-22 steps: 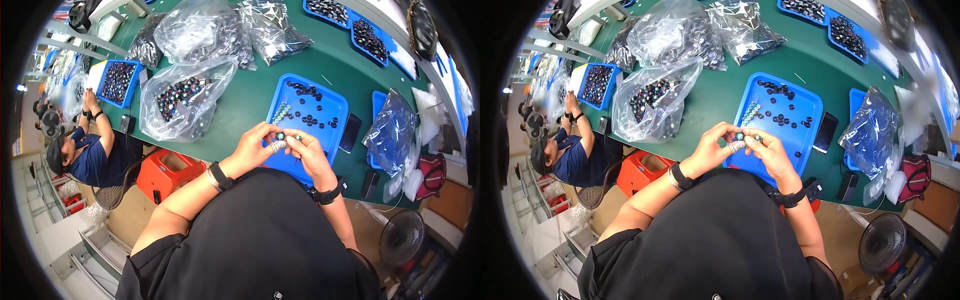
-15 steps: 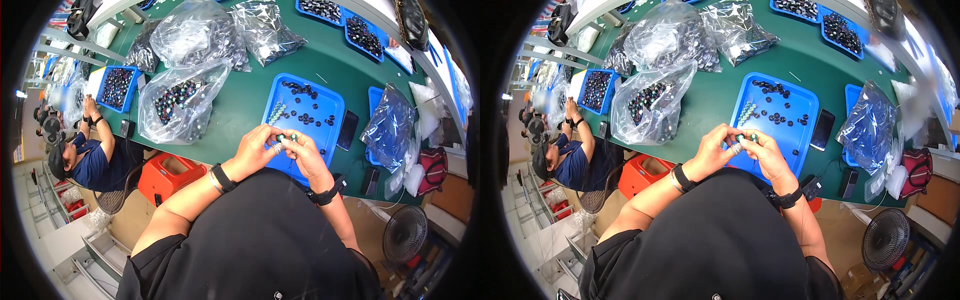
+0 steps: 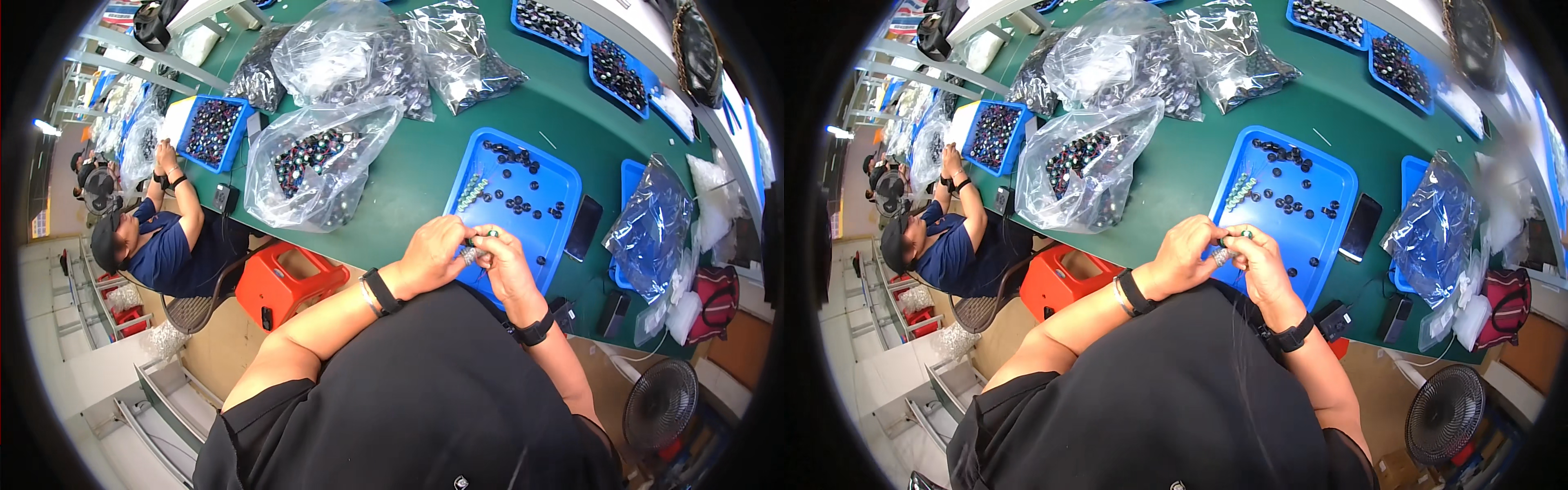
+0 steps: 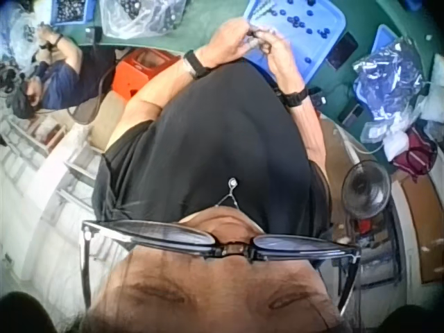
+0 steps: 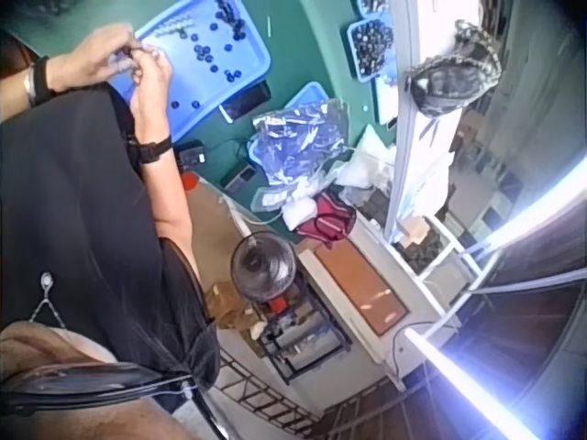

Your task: The person sits at a green workbench and assembles small electronic components by hand. They pick up cylindrical parts and small black circular pieces from a blue tray, fit them together, and place the assembled units back on the tray. The process is repetitive, involving picking, aligning, and joining components one by one.

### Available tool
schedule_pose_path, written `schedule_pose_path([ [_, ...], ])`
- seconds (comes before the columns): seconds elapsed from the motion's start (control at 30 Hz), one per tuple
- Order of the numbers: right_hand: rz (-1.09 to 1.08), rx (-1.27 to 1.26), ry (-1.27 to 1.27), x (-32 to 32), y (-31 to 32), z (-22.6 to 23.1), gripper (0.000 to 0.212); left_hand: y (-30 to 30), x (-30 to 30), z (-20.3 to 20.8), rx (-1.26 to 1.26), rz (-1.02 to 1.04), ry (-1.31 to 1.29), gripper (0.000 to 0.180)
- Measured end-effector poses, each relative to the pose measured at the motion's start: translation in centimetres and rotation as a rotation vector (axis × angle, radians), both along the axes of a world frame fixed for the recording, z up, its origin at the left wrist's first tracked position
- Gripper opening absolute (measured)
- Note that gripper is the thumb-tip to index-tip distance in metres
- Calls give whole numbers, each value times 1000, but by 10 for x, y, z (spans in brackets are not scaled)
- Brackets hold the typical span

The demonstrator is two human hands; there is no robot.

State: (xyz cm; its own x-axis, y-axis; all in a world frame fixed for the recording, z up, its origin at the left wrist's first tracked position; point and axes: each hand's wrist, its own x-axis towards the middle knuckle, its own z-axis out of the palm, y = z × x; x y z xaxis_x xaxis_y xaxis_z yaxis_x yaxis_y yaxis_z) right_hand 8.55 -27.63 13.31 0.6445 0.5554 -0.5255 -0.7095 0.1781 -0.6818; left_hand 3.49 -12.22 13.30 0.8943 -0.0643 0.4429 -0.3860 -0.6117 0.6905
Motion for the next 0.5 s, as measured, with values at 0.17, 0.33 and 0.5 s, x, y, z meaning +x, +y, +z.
schedule_pose_path([
  [0.17, -25, -55, -204, 15, -3, 11, 25, 70, -1, 26, 46, 426, -137, 29],
  [0.33, -179, -407, -289, 29, -59, -54, 24, 155, -2, 29, 631, 1011, -123, 42],
  [0.5, -115, -571, -163, 10, -88, -89, 30, 89, 23, 5, 393, 330, 106, 39],
])
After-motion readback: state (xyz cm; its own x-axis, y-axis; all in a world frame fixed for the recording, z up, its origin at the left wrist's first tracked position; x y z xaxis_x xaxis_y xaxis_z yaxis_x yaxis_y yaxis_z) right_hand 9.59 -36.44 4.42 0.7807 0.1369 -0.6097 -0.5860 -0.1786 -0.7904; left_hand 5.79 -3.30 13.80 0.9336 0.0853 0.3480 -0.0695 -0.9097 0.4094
